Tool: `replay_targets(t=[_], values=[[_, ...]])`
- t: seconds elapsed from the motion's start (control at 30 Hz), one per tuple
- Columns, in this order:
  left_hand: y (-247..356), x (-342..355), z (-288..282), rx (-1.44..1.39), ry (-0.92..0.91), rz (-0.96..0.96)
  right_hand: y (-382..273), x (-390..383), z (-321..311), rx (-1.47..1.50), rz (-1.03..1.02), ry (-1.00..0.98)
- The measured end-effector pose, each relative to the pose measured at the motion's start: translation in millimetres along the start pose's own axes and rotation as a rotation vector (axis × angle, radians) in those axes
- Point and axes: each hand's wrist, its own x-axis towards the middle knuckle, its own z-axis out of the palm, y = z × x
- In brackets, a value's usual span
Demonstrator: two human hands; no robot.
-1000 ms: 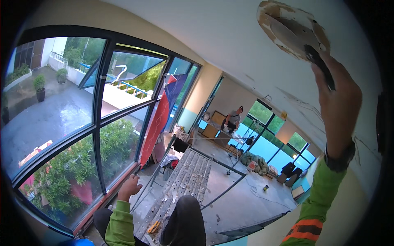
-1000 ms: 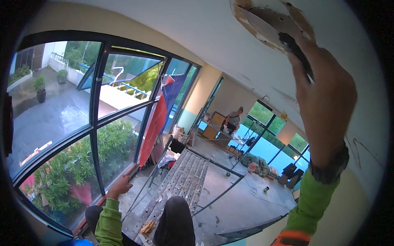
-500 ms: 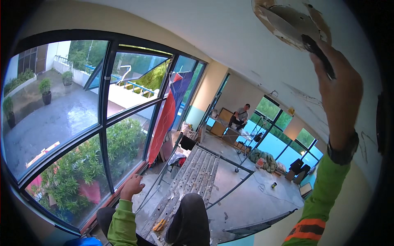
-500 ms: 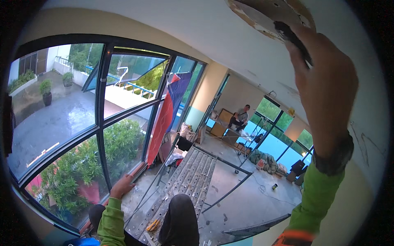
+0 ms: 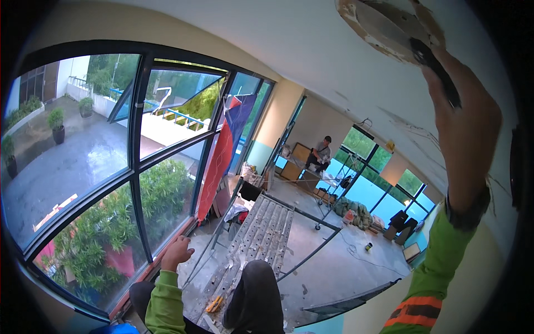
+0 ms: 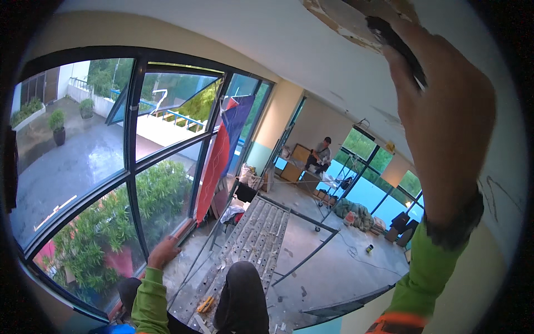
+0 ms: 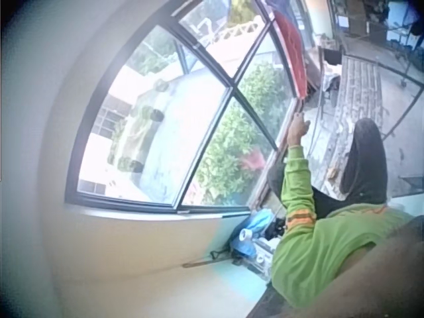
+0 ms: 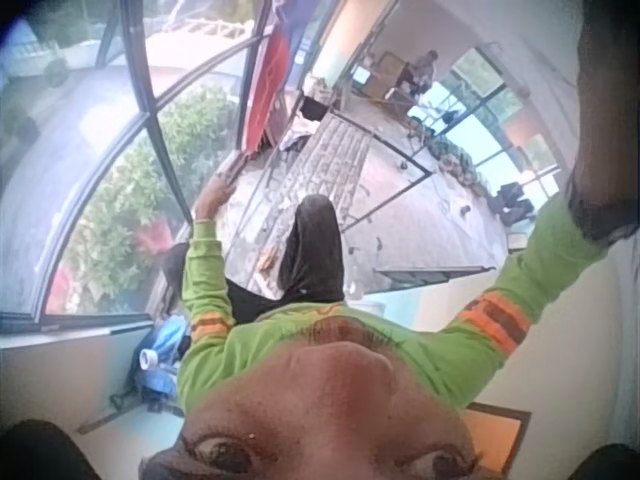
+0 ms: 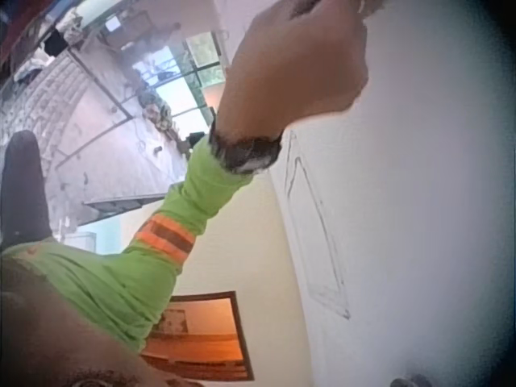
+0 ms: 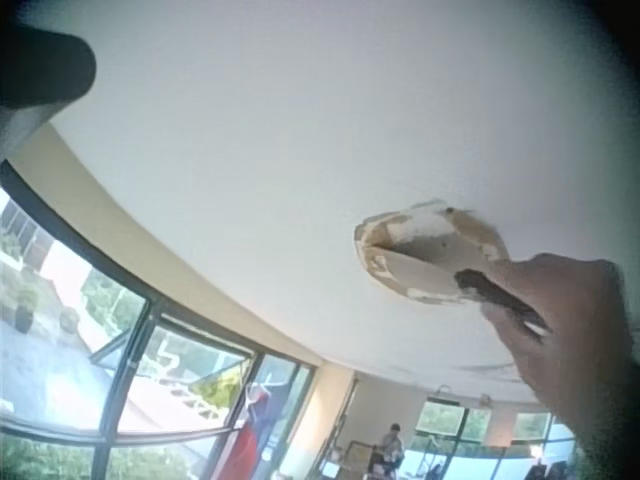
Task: The person scrapes loose material from a circular hole in a ceiling using a putty knife and then removes debris by hand.
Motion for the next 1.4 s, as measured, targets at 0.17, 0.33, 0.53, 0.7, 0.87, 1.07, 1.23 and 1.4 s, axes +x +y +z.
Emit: replay_targets(t=[0.17, 0.33, 0.53, 0.7, 0.87, 1.07, 1.23, 1.4], values=[[-9.8, 1.4, 4.6, -0.033, 0.009, 0.036, 0.5, -2.8, 11.3, 0.093, 0.04, 0.042], [-7.8, -0.2, 6.3, -0.029, -0.002, 0.021, -4.0, -0.9, -0.6, 0.123, 0.125, -0.001], [-8.7, 3.2, 6.7, 0.004, -0.013, -0.003, 1.5, 6.4, -3.3, 0.089, -0.024, 0.11], [-6.7, 4.4, 4.0, 0.0, 0.015, 0.043, 11.9, 16.1, -3.2, 0.081, -0.04, -0.003], [-11.1, 1.3, 3.9, -0.036, 0.014, 0.047, -0.4, 19.5, 21.9, 0.073, 0.032, -0.077], [-1.6, 1.0, -3.7, -0.061, 0.044, 0.088, 5.9, 12.0, 4.2, 0.063, 0.032, -0.025], [-11.6, 2.9, 1.3, -0.018, 0.032, 0.001, 10.5, 7.9, 10.3, 0.027, -0.015, 0.003], [7.2, -0.1, -2.2, -0.052, 0.004, 0.032, 27.4, 3.8, 19.4, -0.041, 0.003, -0.002]])
